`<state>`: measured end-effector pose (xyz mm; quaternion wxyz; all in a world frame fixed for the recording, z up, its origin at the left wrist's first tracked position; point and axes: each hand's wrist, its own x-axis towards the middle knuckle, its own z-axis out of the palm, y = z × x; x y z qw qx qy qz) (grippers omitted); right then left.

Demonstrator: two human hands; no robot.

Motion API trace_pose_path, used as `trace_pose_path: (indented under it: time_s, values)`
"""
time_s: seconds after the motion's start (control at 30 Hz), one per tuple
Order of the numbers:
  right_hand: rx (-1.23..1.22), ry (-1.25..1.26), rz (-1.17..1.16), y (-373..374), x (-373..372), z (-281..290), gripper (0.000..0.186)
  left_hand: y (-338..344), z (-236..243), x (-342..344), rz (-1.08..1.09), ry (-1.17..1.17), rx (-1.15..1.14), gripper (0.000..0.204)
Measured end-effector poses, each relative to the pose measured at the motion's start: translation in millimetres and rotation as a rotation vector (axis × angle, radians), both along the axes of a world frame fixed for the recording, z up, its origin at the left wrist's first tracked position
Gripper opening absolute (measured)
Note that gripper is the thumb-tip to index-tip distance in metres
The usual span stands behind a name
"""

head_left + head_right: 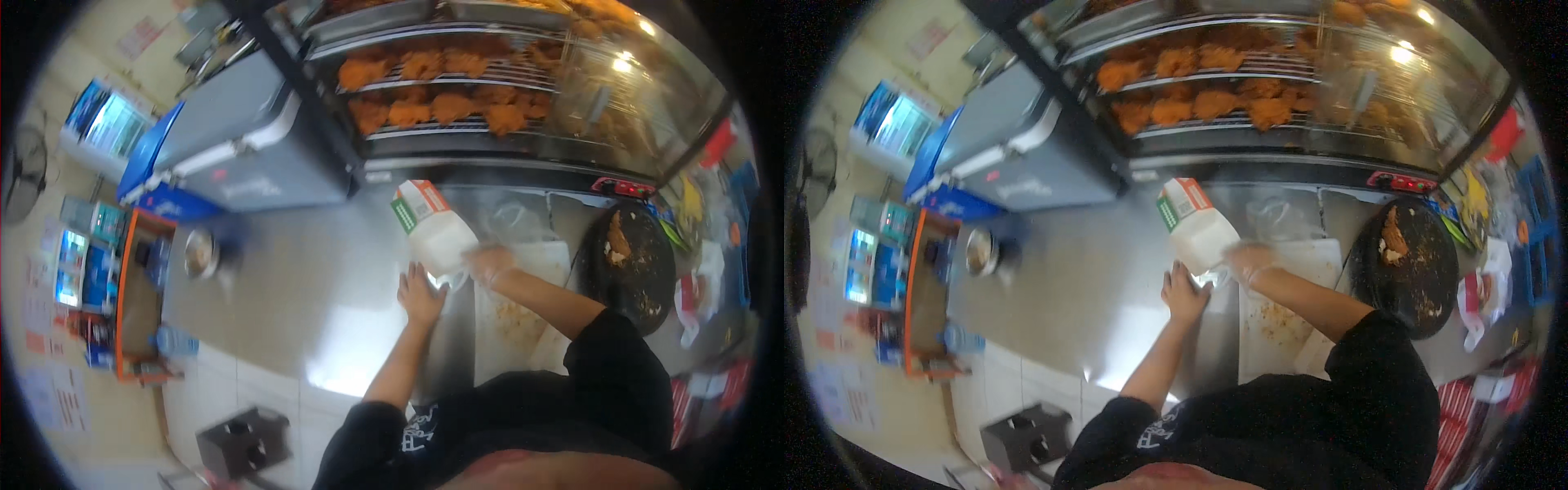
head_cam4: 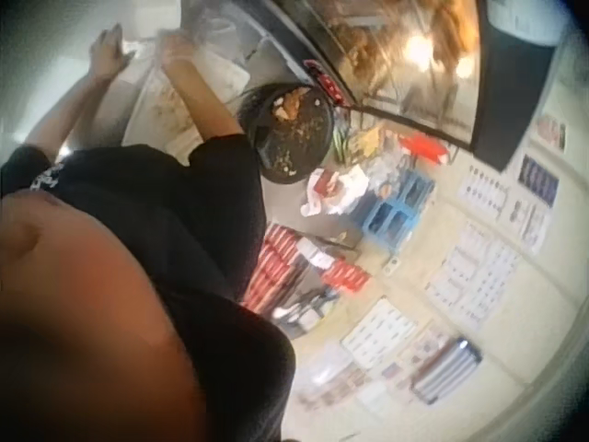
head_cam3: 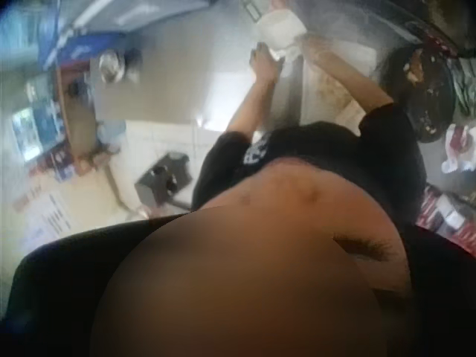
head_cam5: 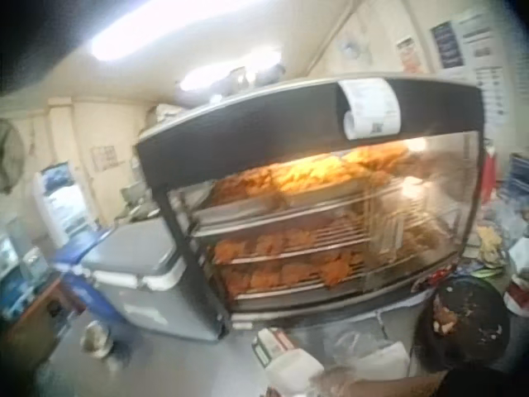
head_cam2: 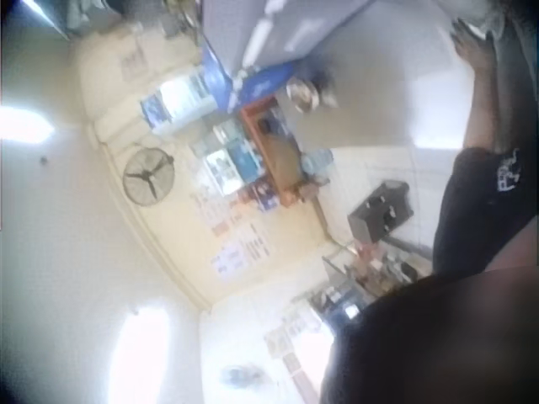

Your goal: The person cuts fried chicken using a knife on a cutting board and scoops rice from a cooler into a box. The person then adds the chicken, yellow toppings from a container, and sauce to the meal before closing the box.

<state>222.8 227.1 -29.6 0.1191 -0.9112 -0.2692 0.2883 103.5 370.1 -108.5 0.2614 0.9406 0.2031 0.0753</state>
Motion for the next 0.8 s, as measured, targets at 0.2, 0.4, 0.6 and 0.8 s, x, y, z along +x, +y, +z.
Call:
trace_pose_path:
  time_s: [0.2,0.4,0.6,0.8]
  values:
    - [0.009,-0.062,-0.143,-16.3,-13.5,-10.8,0.041,-2.5,28.8,9.6,-0.136,0.146,-0.025,0.083]
    - [0.201,-0.838,0.021,18.9,17.3,162.7,0.046,-4.2,3.9,6.3,-0.133,0.122,0.034,0.088]
    - [0.237,-1.29,-0.388,43.7,120.3,331.2,0.03,27.5,30.9,9.9,-0.162,0.113,-0.107,0.085]
    - [-0.052,-1.05,-0.451,26.5,123.3,353.3,0.026,94.7,74.5,26.6,-0.144,-0.237,-0.061,0.071]
